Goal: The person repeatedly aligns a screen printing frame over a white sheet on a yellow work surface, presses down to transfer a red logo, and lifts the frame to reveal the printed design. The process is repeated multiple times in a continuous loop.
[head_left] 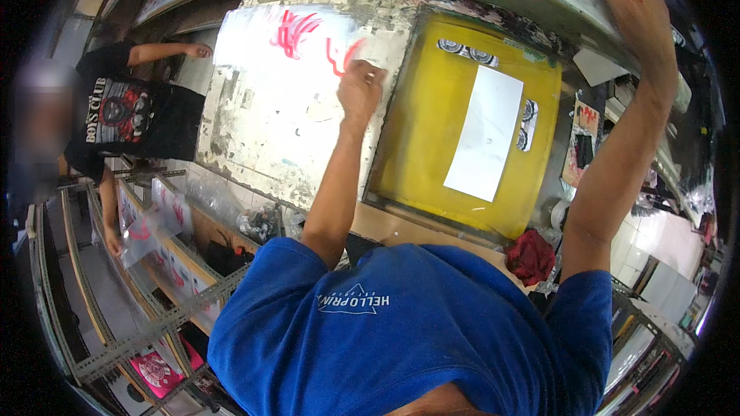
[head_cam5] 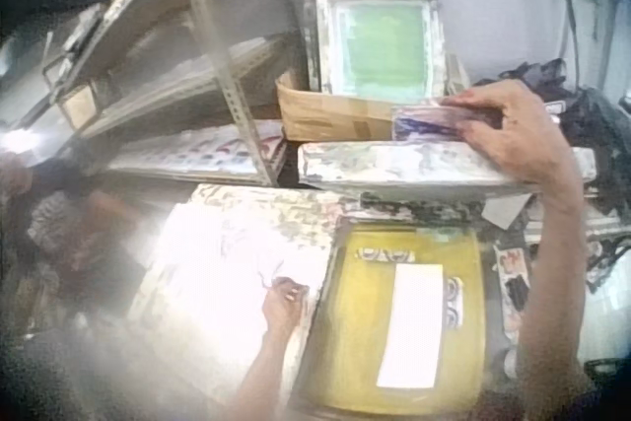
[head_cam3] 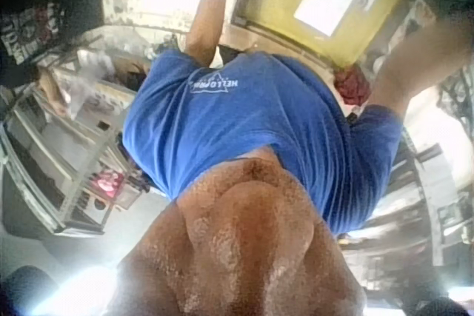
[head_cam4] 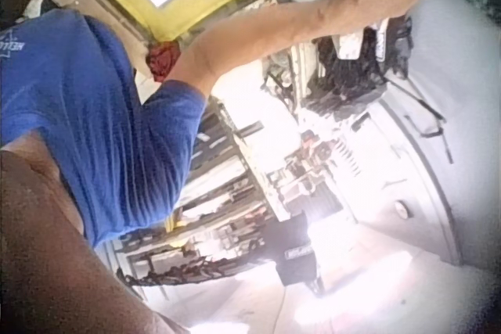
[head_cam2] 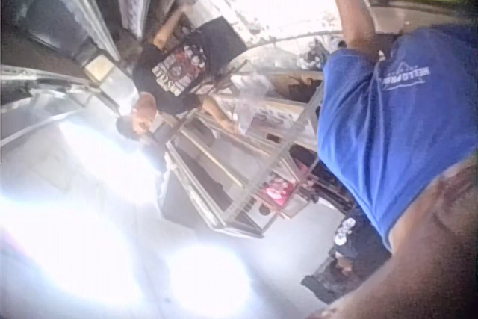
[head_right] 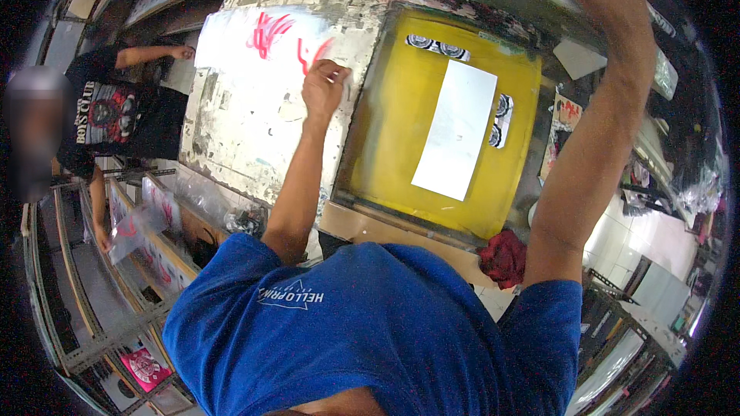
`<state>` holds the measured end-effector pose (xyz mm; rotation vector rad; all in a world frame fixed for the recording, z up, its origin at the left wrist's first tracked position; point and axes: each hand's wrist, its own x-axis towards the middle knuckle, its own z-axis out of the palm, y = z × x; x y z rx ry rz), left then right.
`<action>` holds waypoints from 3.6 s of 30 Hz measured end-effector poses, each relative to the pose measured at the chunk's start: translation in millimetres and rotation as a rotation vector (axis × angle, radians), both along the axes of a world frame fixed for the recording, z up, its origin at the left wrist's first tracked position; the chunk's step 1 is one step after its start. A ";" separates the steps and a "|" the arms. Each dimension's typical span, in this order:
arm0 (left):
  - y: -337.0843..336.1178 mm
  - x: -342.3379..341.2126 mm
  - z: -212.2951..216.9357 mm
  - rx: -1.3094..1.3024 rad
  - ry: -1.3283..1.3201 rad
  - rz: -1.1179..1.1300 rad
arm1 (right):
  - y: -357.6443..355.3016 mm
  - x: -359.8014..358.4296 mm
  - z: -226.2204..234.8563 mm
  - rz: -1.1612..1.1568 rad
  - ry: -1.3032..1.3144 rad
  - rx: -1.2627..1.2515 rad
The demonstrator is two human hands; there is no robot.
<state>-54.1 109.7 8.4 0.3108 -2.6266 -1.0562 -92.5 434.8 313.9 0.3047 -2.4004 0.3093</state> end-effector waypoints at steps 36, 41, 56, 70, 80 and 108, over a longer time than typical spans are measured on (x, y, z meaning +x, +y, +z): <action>162.5 21.6 -52.6 -0.386 0.033 -0.721 | 13.3 -23.4 3.5 0.146 -0.064 -0.041; 164.4 23.0 -54.9 -0.385 0.024 -0.726 | 4.1 -2.8 18.6 0.223 -0.182 -0.121; 111.9 60.4 81.2 1.199 0.710 -0.394 | 4.1 52.7 -73.2 0.316 0.047 -0.049; 51.1 159.8 -43.8 0.107 0.198 -0.212 | -19.0 140.8 -259.2 0.233 -0.608 0.016; 45.7 168.4 -46.3 -0.028 0.108 -0.193 | -3.4 35.0 -313.2 0.146 -0.419 0.026; 60.9 156.9 -1.5 0.190 0.310 -0.055 | 13.6 59.1 -195.8 0.263 -0.774 -0.531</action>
